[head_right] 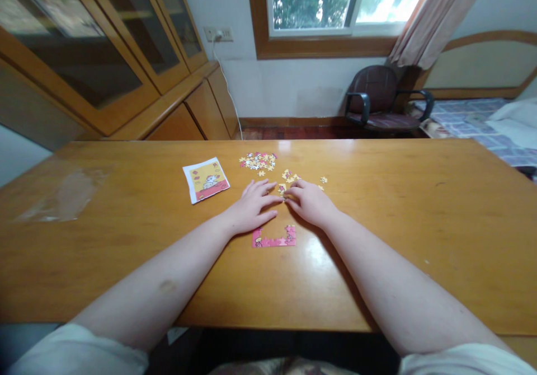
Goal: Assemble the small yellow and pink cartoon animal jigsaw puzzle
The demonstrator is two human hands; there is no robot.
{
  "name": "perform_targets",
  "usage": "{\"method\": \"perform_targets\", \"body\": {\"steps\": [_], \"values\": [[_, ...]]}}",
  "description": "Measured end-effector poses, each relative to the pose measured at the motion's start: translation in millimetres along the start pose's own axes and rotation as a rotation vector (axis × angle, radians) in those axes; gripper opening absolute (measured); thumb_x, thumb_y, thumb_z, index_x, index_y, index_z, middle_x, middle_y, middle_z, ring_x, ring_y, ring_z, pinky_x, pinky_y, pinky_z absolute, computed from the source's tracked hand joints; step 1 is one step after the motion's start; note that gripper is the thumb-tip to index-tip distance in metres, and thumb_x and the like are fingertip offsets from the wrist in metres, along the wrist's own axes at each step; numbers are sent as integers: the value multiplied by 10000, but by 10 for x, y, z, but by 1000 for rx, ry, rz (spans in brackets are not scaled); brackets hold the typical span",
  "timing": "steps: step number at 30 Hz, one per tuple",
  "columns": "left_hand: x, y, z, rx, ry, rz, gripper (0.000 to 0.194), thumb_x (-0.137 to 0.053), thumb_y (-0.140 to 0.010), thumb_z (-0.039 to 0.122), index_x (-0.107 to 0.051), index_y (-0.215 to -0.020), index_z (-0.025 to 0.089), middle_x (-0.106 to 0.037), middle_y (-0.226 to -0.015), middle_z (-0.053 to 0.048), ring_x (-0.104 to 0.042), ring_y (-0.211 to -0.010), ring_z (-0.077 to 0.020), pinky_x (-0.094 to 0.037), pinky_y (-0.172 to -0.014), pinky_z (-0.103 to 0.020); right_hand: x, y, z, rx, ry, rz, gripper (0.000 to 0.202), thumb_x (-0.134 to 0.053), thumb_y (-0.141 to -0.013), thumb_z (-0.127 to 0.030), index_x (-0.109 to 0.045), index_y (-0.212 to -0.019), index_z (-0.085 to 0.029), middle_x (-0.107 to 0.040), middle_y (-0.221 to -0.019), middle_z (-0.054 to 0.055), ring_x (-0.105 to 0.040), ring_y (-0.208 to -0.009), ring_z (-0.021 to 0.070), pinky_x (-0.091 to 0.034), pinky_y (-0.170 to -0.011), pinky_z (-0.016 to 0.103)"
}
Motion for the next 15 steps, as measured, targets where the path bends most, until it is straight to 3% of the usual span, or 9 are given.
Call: {"method": "perform_targets", "body": {"steps": [7,15], "values": [[7,-2,6,30,-4,-9,402,-524,-867,440,-601,-1232,290,-386,-1476,-75,-238,-1402,-303,-119,-1144,-583,17,6,-5,37,-16,-6,178,-544,-856,-207,-712,-914,-191,-637,-969,79,-610,-883,182,-485,-833,308],[-2,-4,-2,24,16,-2,412,-533,-862,436,-591,-1243,291,-387,-1474,-74,-234,-1403,-302,-112,-1147,-580,34,7,-19,55,-5,-1,203,-525,-876,-236,-721,-901,-191,-649,-976,83,-609,-872,180,-485,-823,310]]}}
Point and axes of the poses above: each hand's wrist, its own y-axis away from the middle knuckle, its own x-axis out of the back of the hand, z = x × y, the point moved 3 cm from there along -y, towards the middle knuckle
